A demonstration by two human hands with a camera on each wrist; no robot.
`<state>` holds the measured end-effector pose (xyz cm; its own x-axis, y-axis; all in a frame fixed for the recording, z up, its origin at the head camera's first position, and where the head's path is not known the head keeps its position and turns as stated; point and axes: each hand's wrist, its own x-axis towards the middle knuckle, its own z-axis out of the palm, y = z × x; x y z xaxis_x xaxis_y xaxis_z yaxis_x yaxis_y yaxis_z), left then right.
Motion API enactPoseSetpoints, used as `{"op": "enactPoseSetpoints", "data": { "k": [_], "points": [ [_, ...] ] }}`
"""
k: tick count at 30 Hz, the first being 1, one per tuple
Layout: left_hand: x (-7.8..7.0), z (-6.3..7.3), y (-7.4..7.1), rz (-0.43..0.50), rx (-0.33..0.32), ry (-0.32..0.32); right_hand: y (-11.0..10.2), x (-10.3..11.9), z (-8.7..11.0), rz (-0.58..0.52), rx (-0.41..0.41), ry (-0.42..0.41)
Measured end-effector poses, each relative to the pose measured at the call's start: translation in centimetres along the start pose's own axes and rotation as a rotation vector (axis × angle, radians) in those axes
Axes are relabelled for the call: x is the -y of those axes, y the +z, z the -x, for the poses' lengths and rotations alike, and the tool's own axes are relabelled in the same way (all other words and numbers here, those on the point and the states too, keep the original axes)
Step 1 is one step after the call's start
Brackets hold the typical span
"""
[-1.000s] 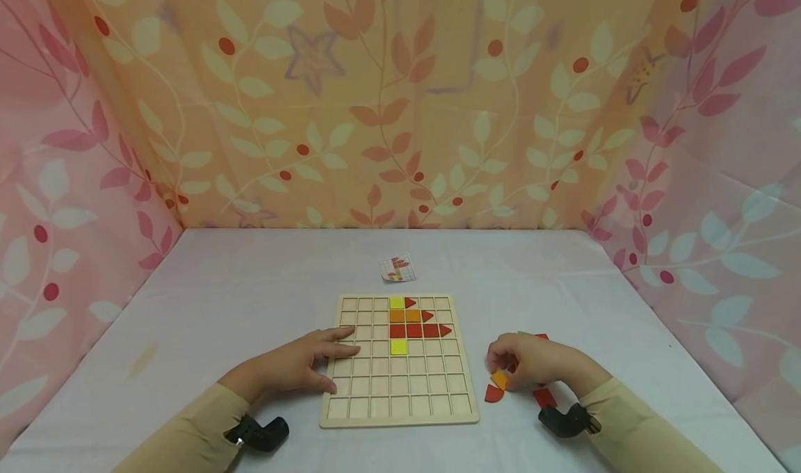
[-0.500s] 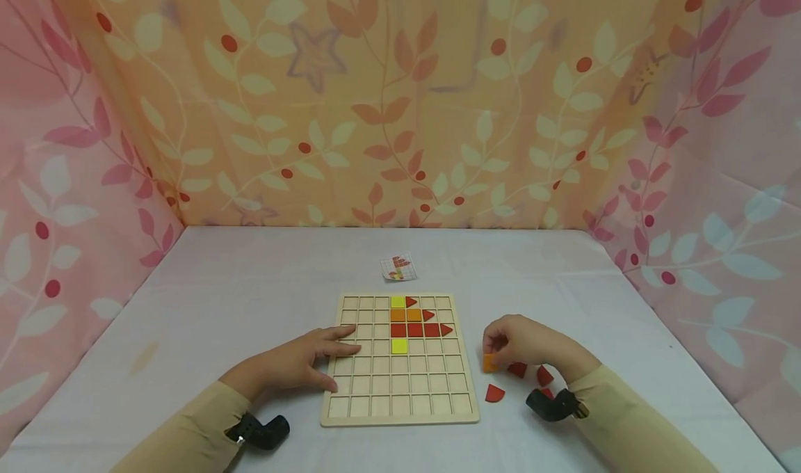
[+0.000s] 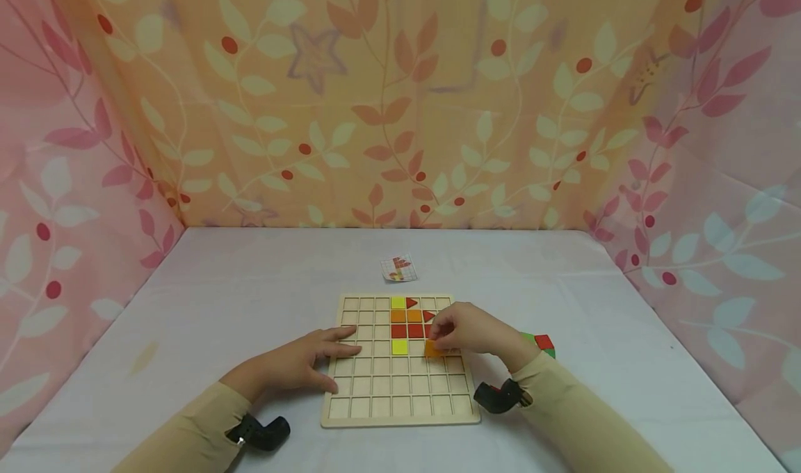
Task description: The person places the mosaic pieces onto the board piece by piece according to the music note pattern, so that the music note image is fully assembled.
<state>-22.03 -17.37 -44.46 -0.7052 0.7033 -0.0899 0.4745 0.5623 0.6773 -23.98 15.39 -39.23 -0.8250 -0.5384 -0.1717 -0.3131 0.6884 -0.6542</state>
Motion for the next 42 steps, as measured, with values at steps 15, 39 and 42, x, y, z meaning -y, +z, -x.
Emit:
{"op": "enactPoseSetpoints", "data": {
  "k": [15, 39, 42],
  "points": [
    [0.3, -0.1, 0.1, 0.003, 0.005, -0.001, 3.3, 2.3, -2.8, -0.016, -0.006, -0.046],
    [0.6, -0.2, 0.1, 0.003, 0.011, 0.012, 4.0, 2.7, -2.7, 0.048, -0.004, 0.002],
    [0.6, -0.2, 0.2, -0.005, 0.011, 0.017, 4.1, 2.6, -2.7, 0.059, -0.008, -0.009]
  ]
}}
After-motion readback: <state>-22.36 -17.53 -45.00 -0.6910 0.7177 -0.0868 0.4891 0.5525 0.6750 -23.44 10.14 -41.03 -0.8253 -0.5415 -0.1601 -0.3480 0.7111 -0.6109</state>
